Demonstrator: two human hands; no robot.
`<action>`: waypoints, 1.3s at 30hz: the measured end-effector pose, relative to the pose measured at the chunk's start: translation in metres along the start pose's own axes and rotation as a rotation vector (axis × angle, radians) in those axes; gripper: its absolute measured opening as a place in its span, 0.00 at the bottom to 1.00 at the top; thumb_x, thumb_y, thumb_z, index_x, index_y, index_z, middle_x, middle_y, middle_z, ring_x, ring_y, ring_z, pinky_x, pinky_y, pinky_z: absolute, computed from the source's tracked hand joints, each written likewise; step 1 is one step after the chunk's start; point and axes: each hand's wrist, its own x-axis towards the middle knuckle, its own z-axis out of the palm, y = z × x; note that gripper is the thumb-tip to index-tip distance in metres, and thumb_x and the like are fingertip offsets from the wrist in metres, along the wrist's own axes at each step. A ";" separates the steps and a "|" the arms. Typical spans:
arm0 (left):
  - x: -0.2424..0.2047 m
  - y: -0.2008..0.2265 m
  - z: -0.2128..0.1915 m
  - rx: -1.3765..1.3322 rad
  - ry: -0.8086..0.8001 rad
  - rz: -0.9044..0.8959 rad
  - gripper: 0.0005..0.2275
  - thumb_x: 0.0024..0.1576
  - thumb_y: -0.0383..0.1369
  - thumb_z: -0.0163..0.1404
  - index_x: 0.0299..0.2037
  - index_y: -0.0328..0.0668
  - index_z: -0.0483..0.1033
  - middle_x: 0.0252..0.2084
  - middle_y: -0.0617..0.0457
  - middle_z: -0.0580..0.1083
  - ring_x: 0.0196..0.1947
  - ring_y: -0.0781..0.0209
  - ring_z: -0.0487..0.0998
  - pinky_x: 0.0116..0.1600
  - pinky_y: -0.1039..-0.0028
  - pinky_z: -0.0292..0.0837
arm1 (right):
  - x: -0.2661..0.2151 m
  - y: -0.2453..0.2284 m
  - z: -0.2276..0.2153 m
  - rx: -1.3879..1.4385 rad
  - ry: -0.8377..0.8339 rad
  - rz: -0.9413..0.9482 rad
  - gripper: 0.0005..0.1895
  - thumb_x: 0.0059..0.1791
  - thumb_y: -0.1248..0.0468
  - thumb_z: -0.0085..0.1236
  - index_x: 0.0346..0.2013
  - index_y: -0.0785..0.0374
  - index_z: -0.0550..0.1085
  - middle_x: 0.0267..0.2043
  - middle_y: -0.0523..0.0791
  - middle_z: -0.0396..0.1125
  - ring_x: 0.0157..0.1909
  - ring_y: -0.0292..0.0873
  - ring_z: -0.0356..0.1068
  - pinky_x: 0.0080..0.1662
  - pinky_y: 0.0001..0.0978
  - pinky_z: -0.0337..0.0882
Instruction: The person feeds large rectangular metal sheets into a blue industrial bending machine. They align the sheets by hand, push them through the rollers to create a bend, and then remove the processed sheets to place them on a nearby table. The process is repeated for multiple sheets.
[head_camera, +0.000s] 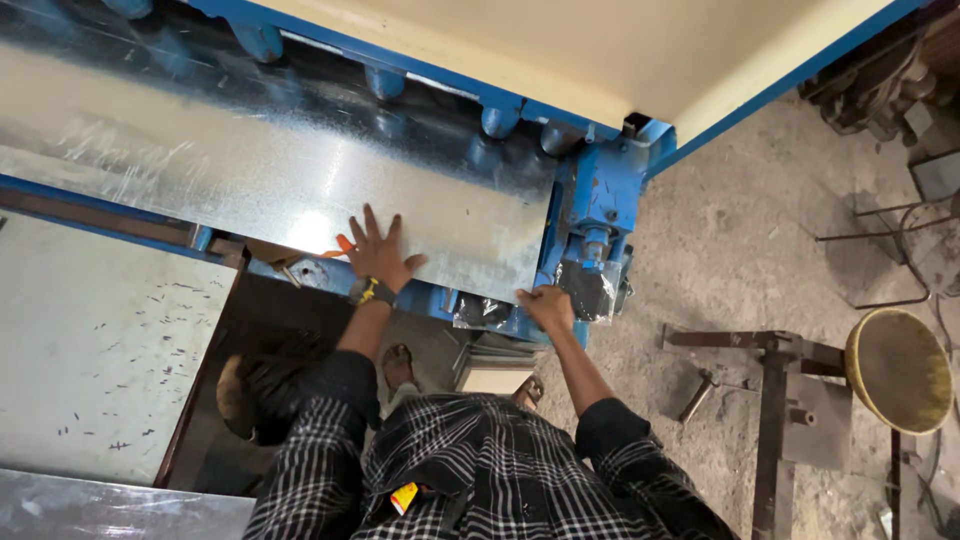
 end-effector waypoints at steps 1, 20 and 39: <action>0.001 -0.005 -0.008 0.003 -0.109 -0.033 0.44 0.45 0.65 0.57 0.72 0.65 0.57 0.77 0.38 0.42 0.73 0.27 0.43 0.66 0.30 0.53 | -0.007 -0.010 -0.005 -0.144 0.084 -0.059 0.22 0.47 0.45 0.65 0.34 0.63 0.81 0.31 0.51 0.76 0.34 0.50 0.77 0.40 0.44 0.75; 0.012 -0.044 0.022 -0.031 -0.208 -0.206 0.46 0.47 0.71 0.51 0.76 0.70 0.51 0.80 0.45 0.41 0.78 0.31 0.42 0.74 0.33 0.47 | -0.018 -0.150 -0.001 -0.843 -0.176 -0.773 0.70 0.29 0.55 0.78 0.78 0.44 0.44 0.82 0.51 0.30 0.80 0.63 0.34 0.67 0.66 0.56; 0.012 -0.069 0.036 -0.818 0.024 -0.848 0.74 0.41 0.50 0.75 0.68 0.30 0.09 0.56 0.20 0.70 0.51 0.31 0.78 0.55 0.56 0.76 | -0.010 -0.114 0.021 -0.648 -0.042 -0.884 0.58 0.35 0.67 0.69 0.76 0.49 0.50 0.80 0.53 0.35 0.80 0.63 0.34 0.68 0.71 0.50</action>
